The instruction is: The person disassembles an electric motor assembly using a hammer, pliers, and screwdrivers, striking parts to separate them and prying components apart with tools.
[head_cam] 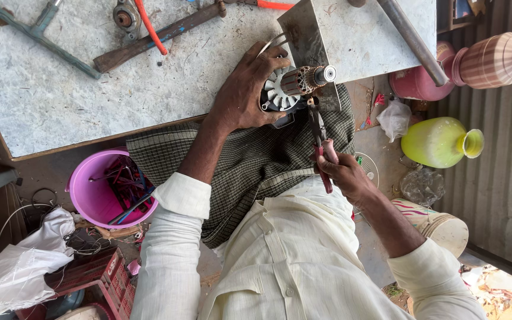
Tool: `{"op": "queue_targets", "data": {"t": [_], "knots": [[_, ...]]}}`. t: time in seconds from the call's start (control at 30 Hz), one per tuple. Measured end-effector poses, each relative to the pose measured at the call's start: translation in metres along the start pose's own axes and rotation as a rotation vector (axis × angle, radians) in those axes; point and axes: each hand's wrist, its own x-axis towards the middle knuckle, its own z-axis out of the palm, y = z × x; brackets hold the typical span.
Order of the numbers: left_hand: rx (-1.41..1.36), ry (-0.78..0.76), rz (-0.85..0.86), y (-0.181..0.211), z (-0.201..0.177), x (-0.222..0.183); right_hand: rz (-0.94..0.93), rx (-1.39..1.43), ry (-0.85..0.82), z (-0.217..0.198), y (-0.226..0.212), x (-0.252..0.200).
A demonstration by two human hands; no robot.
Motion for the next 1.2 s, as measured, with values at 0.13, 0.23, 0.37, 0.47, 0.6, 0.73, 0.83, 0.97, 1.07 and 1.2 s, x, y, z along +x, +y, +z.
{"op": "queue_targets", "data": {"t": [0.13, 0.23, 0.37, 0.47, 0.6, 0.73, 0.83, 0.97, 1.07, 1.2], "knots": [[0.011, -0.007, -0.006, 0.0, 0.0, -0.001, -0.013, -0.025, -0.02, 0.002, 0.003, 0.004], [0.02, -0.009, -0.011, 0.001, 0.0, -0.002, -0.027, 0.008, -0.013, 0.001, 0.014, 0.009], [0.026, -0.008, -0.035, 0.001, -0.001, -0.001, -0.072, -0.068, -0.023, -0.002, 0.02, 0.013], [0.017, 0.018, -0.025, 0.002, -0.002, 0.0, -0.085, -0.091, -0.039, -0.006, 0.02, 0.008], [-0.009, 0.091, 0.019, 0.005, -0.004, 0.002, -0.062, -0.11, -0.047, -0.011, 0.021, -0.007], [0.033, 0.063, -0.032, 0.014, -0.01, 0.015, -0.035, -0.077, -0.036, -0.014, 0.029, -0.013], [0.149, -0.007, -0.076, 0.024, -0.02, 0.032, -0.006, 0.049, -0.049, -0.02, 0.046, -0.009], [0.307, -0.158, -0.179, 0.041, -0.039, 0.067, -0.056, 0.229, -0.061, -0.03, 0.069, 0.005], [0.432, -0.298, -0.288, 0.048, -0.04, 0.1, -0.074, 0.267, -0.053, -0.036, 0.08, 0.016], [0.54, -0.327, -0.289, 0.045, -0.038, 0.117, -0.187, 0.26, -0.094, -0.044, 0.083, 0.023]]}}
